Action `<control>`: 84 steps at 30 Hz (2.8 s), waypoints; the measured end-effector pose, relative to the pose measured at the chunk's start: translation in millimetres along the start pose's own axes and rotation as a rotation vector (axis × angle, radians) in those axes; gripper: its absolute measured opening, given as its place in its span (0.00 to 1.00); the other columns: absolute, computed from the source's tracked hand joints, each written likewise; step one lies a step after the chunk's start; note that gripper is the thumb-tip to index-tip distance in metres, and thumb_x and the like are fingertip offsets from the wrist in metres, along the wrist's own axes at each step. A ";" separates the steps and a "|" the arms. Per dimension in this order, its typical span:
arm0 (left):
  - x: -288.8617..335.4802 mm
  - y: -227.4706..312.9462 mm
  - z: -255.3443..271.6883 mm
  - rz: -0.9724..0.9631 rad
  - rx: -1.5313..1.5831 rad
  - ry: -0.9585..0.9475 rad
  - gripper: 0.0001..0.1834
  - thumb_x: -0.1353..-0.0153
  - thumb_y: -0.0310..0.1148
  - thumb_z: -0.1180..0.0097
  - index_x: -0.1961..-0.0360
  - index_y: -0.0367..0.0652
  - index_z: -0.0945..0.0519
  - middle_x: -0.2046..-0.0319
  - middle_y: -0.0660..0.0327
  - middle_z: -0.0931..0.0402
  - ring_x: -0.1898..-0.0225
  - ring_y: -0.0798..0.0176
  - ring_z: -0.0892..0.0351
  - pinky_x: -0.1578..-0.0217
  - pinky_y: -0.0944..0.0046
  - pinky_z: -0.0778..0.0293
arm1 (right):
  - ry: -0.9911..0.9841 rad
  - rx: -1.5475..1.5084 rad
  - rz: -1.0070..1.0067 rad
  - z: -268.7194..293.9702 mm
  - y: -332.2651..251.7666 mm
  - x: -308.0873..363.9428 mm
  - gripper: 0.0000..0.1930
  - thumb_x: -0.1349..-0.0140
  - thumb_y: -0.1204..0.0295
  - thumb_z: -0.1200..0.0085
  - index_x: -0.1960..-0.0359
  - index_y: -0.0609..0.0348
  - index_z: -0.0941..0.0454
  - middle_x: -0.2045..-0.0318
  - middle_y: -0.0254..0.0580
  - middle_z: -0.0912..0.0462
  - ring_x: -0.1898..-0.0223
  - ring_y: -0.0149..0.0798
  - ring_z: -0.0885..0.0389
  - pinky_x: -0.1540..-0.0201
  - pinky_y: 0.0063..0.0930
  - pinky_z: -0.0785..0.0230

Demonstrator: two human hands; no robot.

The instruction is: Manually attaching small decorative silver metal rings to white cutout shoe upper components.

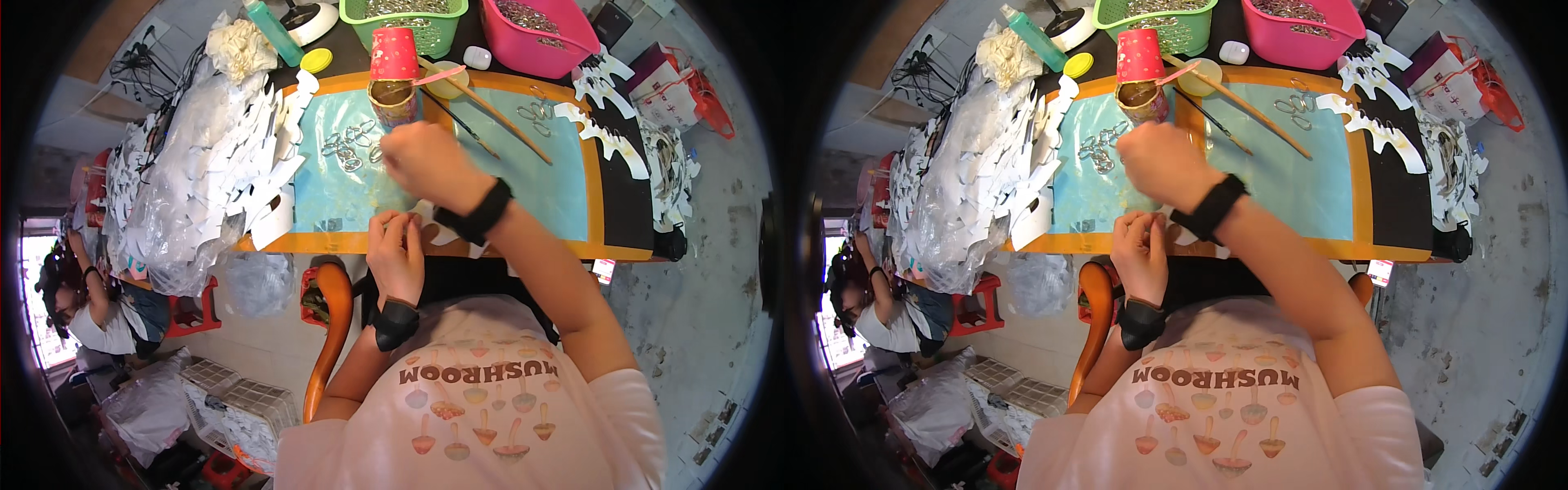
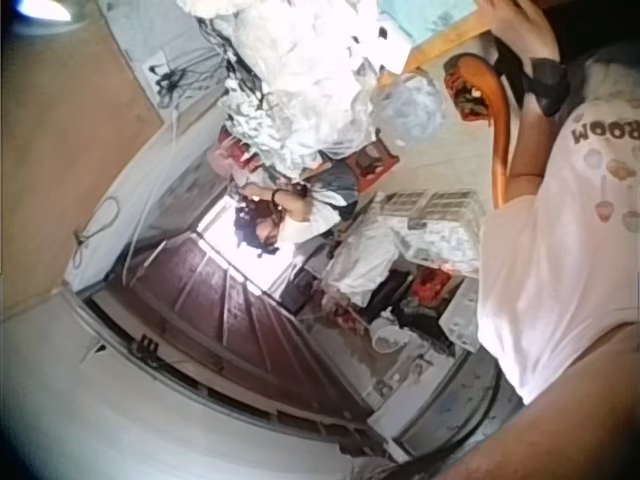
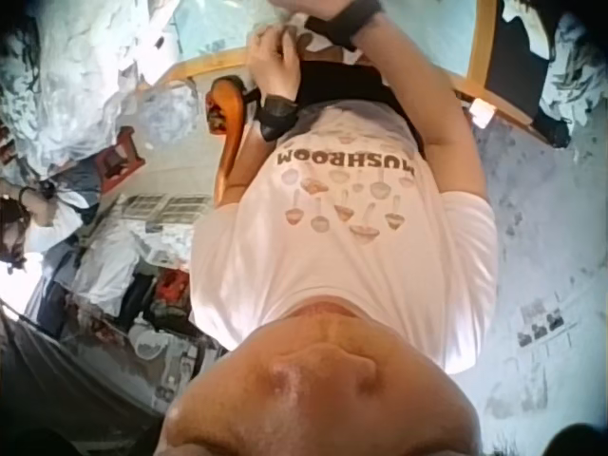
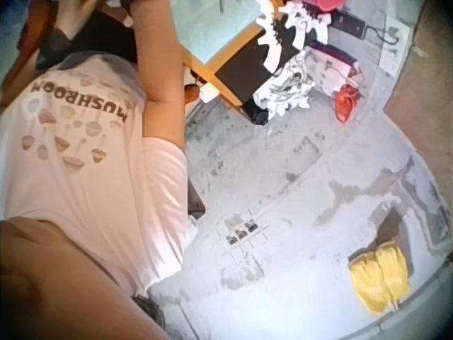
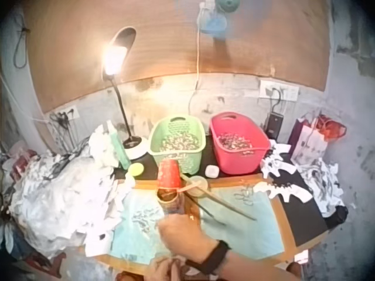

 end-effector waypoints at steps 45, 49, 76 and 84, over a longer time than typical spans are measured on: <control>4.3 21.8 -12.8 -0.002 -0.142 -0.205 0.37 0.49 0.25 0.29 0.39 0.39 0.34 0.71 0.54 0.25 0.70 0.52 0.22 0.69 0.56 0.26 | 0.099 -0.520 -0.420 1.8 39.1 128.2 0.06 0.49 0.78 0.38 0.76 0.67 0.23 0.62 0.48 0.24 0.63 0.49 0.20 0.60 0.35 0.26; 8.6 6.9 -22.5 0.185 0.129 -0.236 0.37 0.45 0.19 0.33 0.38 0.42 0.39 0.69 0.56 0.23 0.73 0.63 0.19 0.72 0.64 0.23 | 0.098 -0.597 -0.467 3.2 39.7 132.3 0.06 0.48 0.77 0.37 0.76 0.66 0.22 0.61 0.45 0.23 0.68 0.41 0.20 0.66 0.30 0.26; 26.9 -4.5 -40.7 0.569 1.069 0.035 0.35 0.37 0.15 0.43 0.35 0.48 0.46 0.48 0.50 0.30 0.57 0.64 0.19 0.64 0.71 0.21 | 0.340 -0.497 -0.311 26.7 6.3 126.9 0.06 0.43 0.82 0.40 0.64 0.67 0.22 0.58 0.48 0.21 0.63 0.51 0.16 0.61 0.36 0.23; 23.1 11.3 -58.4 0.550 1.289 -0.096 0.32 0.32 0.18 0.49 0.33 0.48 0.50 0.42 0.48 0.33 0.51 0.63 0.22 0.55 0.68 0.23 | 0.340 -0.643 -0.461 37.1 20.8 132.7 0.06 0.45 0.80 0.37 0.65 0.66 0.19 0.55 0.45 0.19 0.61 0.44 0.16 0.59 0.31 0.23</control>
Point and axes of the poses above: each hand's wrist, its own x-axis away from the middle knuckle, its own z-axis out of the back of the hand, y = z × x, the point moved 8 cm from there along -x, towards the middle knuckle
